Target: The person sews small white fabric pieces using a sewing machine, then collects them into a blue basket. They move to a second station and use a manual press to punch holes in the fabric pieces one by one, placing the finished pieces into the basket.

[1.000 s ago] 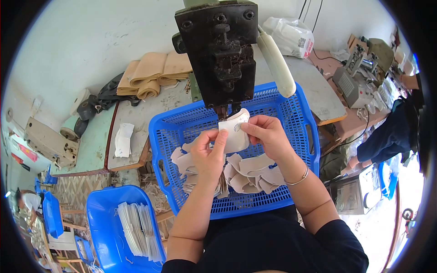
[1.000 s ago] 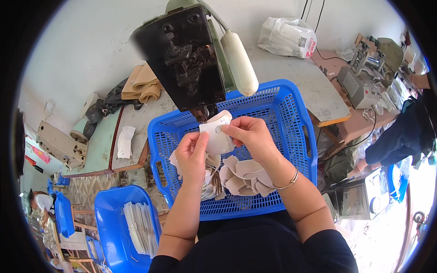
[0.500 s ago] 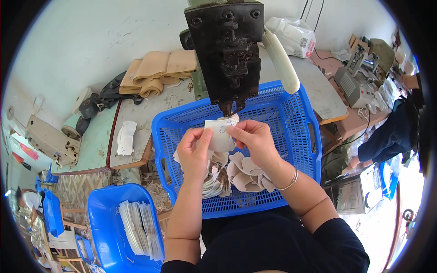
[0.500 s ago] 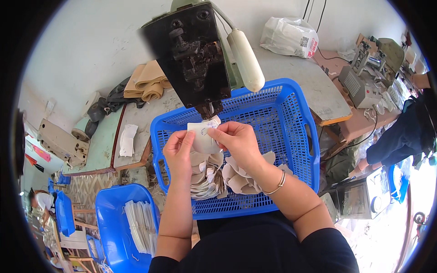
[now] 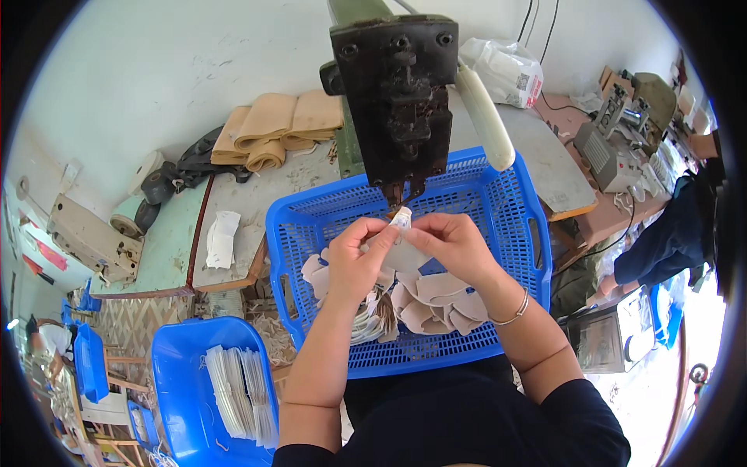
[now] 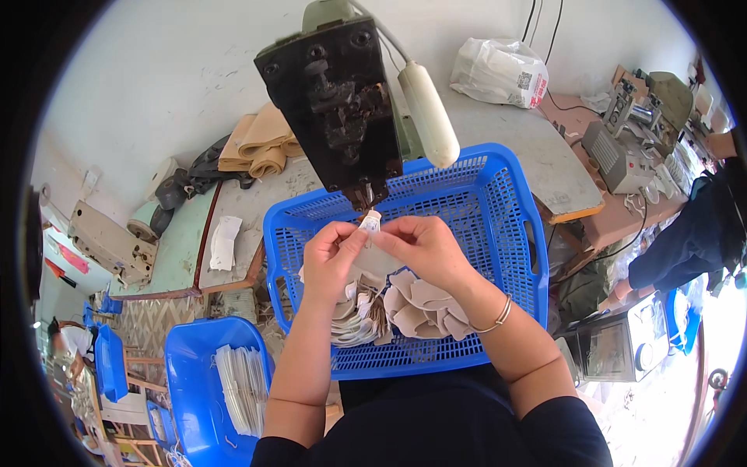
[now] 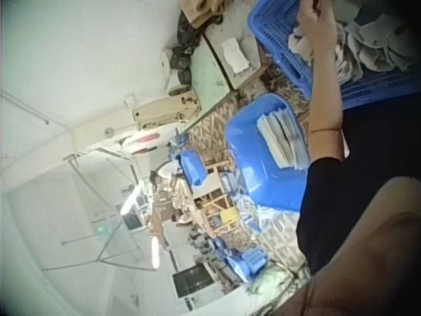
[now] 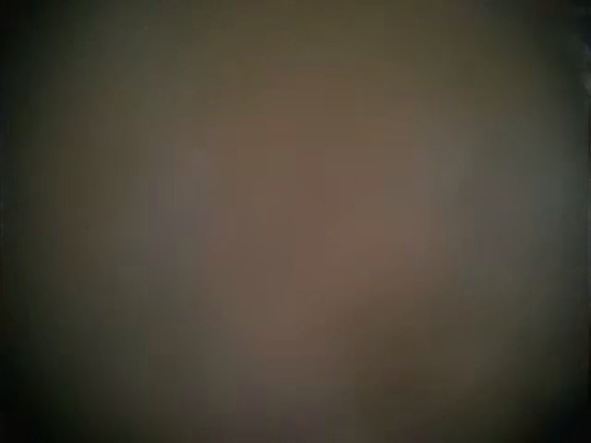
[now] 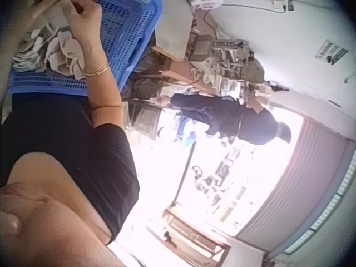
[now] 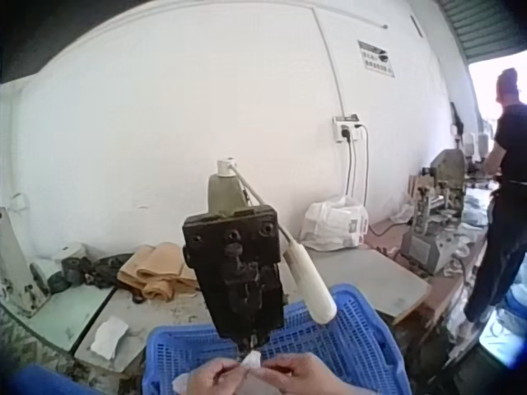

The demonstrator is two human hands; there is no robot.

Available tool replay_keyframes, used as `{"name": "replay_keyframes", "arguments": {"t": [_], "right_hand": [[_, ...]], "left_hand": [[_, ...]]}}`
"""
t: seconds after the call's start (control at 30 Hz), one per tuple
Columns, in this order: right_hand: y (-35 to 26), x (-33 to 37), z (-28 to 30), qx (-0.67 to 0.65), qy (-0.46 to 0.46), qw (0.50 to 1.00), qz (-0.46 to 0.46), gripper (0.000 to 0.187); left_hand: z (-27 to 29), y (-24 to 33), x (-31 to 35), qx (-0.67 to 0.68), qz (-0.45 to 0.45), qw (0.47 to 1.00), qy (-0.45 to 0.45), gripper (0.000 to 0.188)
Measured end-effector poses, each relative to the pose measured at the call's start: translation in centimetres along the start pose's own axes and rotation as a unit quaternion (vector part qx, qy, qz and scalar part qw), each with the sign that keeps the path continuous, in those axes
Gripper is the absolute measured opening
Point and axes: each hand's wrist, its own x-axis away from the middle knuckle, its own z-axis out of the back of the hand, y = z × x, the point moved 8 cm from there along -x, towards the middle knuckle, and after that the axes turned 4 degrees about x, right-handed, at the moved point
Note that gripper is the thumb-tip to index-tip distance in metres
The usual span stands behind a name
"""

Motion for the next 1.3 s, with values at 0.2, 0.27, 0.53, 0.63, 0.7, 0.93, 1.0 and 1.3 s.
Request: {"name": "replay_keyframes", "arguments": {"t": [0.2, 0.27, 0.53, 0.63, 0.7, 0.93, 1.0, 1.3], "right_hand": [[-0.4, 0.6, 1.0, 0.079, -0.001, 0.997, 0.008, 0.021], [-0.8, 0.6, 1.2, 0.088, 0.014, 0.995, 0.034, 0.018], [-2.1, 0.4, 1.9, 0.169, 0.041, 0.980, 0.093, 0.018], [-2.8, 0.3, 2.0, 0.192, 0.036, 0.974, 0.119, 0.017], [-3.1, 0.1, 2.3, 0.202, 0.040, 0.972, 0.117, 0.016], [-5.0, -0.4, 2.4, 0.273, 0.026, 0.941, 0.197, 0.014], [-5.5, -0.7, 2.6, 0.274, 0.020, 0.938, 0.214, 0.015], [-6.7, -3.1, 3.0, 0.333, -0.099, 0.932, 0.101, 0.016]], "left_hand": [[-1.2, 0.2, 0.0, 0.060, -0.007, 0.998, 0.017, 0.011], [-1.3, 0.2, 0.2, 0.069, -0.004, 0.997, 0.025, 0.008], [-1.2, -0.5, 0.6, 0.113, -0.015, 0.992, 0.053, 0.011], [-1.2, -0.9, 0.8, 0.132, -0.018, 0.989, 0.067, 0.011], [-1.2, -1.1, 1.0, 0.148, -0.018, 0.986, 0.072, 0.011], [-1.5, -1.6, 1.3, 0.183, -0.001, 0.980, 0.082, 0.012], [-1.8, -1.8, 1.4, 0.198, 0.008, 0.976, 0.086, 0.013], [-2.5, -2.7, 1.6, 0.218, 0.017, 0.974, 0.061, 0.018]]}}
